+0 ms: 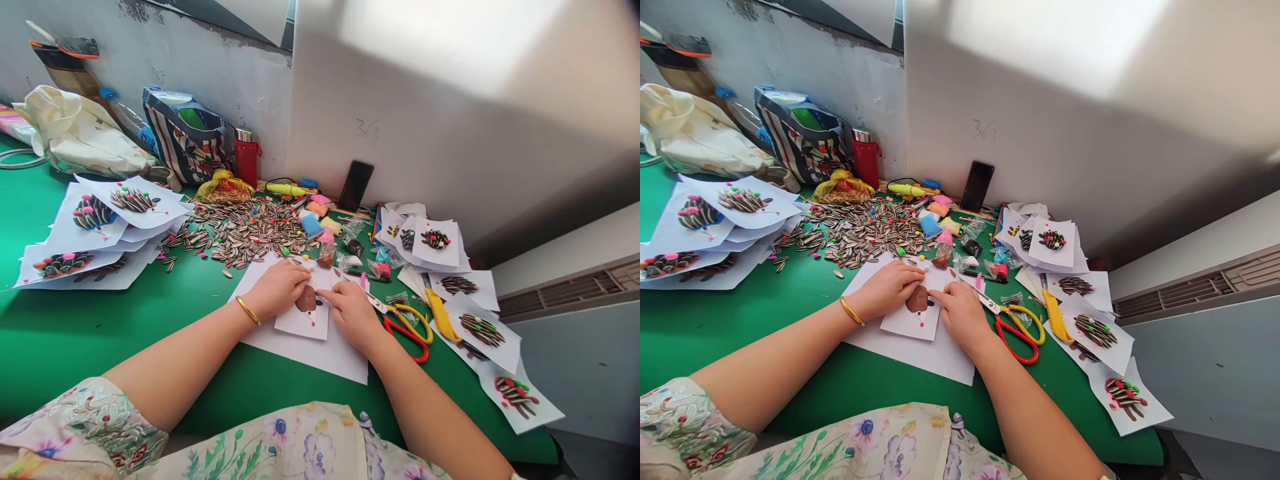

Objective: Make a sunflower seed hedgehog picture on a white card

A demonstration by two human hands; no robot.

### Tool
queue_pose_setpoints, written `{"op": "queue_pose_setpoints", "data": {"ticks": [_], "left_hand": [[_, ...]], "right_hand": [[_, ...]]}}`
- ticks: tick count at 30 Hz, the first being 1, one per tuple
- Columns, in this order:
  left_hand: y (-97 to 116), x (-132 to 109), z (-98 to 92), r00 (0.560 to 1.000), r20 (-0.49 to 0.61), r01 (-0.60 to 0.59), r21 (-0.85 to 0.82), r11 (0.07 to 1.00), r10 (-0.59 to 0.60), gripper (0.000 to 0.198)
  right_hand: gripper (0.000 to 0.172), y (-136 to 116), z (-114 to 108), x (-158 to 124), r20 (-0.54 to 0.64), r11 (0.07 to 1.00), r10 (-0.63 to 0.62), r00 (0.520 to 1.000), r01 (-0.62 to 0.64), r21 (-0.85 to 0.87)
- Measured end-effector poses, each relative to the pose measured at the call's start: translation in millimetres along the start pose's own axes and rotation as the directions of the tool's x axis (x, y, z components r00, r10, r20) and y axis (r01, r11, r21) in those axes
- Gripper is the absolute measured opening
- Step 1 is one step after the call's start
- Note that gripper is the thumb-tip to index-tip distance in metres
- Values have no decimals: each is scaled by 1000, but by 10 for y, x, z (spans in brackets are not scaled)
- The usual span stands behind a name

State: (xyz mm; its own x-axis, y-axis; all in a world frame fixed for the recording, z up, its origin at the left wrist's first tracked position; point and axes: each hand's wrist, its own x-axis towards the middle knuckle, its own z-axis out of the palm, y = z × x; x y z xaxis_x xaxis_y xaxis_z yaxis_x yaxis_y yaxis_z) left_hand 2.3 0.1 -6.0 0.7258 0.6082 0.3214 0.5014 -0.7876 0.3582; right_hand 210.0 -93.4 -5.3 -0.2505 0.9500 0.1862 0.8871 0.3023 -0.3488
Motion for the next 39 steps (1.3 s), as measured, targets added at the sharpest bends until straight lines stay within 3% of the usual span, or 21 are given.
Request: {"op": "queue_pose_setpoints", "data": {"ticks": [6,19,27,39], "left_hand": [[4,-6,-8,1000,25,-7,4,1000,7,30],[8,-7,-13,1000,23,-3,4,1000,2,29],[12,-5,-18,999,33,-6,4,1000,6,29],[6,-4,-10,999,30,-19,-6,1000,19,29]], "right_hand": [[48,-12,11,-14,3,994,-30,1000,30,-106],[46,-62,1,3,23,988,-20,1000,23,-153],[45,5,-64,-45,-33,996,-56,998,53,-67],[43,19,-104,-74,24,997,-73,997,74,-22]]}}
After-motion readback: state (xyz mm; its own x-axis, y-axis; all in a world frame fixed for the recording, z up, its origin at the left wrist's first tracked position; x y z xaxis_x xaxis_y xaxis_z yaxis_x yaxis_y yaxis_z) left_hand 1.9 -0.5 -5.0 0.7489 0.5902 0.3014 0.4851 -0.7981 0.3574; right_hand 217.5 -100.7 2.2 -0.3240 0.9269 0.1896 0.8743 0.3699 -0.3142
